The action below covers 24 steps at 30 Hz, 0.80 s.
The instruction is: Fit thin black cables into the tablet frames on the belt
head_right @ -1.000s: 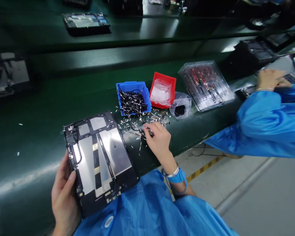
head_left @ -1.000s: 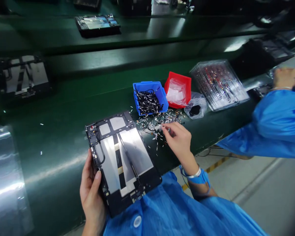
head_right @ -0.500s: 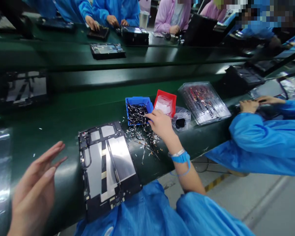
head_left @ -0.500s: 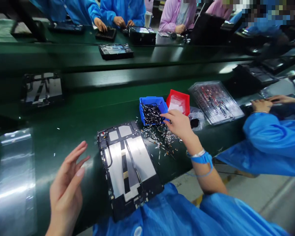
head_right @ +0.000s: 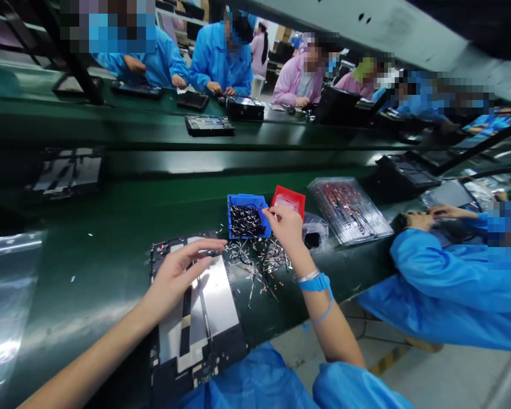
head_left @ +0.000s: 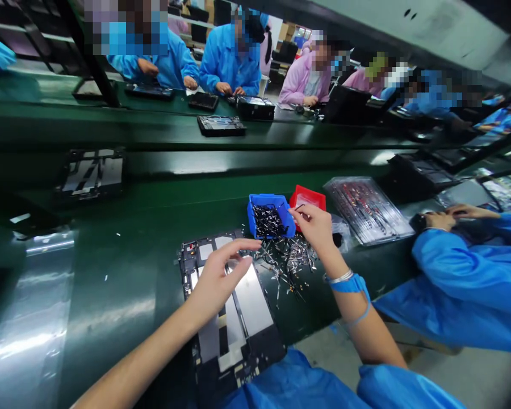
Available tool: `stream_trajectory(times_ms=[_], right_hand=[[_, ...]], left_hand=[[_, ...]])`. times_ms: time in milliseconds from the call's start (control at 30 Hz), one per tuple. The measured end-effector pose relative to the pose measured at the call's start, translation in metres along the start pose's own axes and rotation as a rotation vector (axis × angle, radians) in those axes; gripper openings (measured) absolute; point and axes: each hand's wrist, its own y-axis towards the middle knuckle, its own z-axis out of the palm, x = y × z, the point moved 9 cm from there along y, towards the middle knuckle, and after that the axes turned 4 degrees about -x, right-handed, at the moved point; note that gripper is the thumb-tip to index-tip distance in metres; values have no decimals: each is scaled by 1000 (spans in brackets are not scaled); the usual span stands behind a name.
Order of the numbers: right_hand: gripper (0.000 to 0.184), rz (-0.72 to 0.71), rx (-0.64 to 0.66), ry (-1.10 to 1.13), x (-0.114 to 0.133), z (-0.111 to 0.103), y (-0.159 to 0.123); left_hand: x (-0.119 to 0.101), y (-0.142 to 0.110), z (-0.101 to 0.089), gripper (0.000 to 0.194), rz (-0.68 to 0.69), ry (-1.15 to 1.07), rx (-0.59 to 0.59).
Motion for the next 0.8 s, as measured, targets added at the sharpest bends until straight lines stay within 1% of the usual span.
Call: stream_trajectory(times_ms=[33,100,133,200,233,267,300,333,367,467,533,633,767,800], right_hand=[[32,-22,-9,3,12,-2,0],[26,-119,-6,11,46,-4,-2],[24,-191,-4,13,66,-4,-5],[24,-418,-30,-19,111,-6,-15],[25,-520,-50,-26,130,-7,-21],[24,-598,-70,-25,144,-9,-27],[23,-637,-85,-11,153,-10,-30],[22,-643,-92,13,157,-11,-31],[21,-619,-90,45,158,-12,-31],[24,-463,-62,201,149,-16,-28],[26,-388,-50,285,144,-20,-29],[22,-349,-32,313,144,-25,-31],[16,-313,-17,318,144,-29,-33],[16,-310,-22,315,142,-29,-34]], left_hand=[[8,0,3,24,-51,-22,9],[25,-1,7,27,-187,-145,27],[33,-2,10,30,-267,-240,46],[46,-6,19,36,-420,-419,115],[50,-9,23,38,-478,-479,152],[52,-10,26,39,-514,-515,178],[53,-10,27,39,-525,-532,190],[53,-10,27,39,-517,-538,184],[52,-9,26,38,-497,-534,171],[47,-7,22,35,-417,-467,146],[43,-7,21,35,-374,-406,141],[37,-9,18,31,-314,-309,127],[30,-10,13,18,-226,-116,98],[30,-10,14,18,-221,-91,109]])
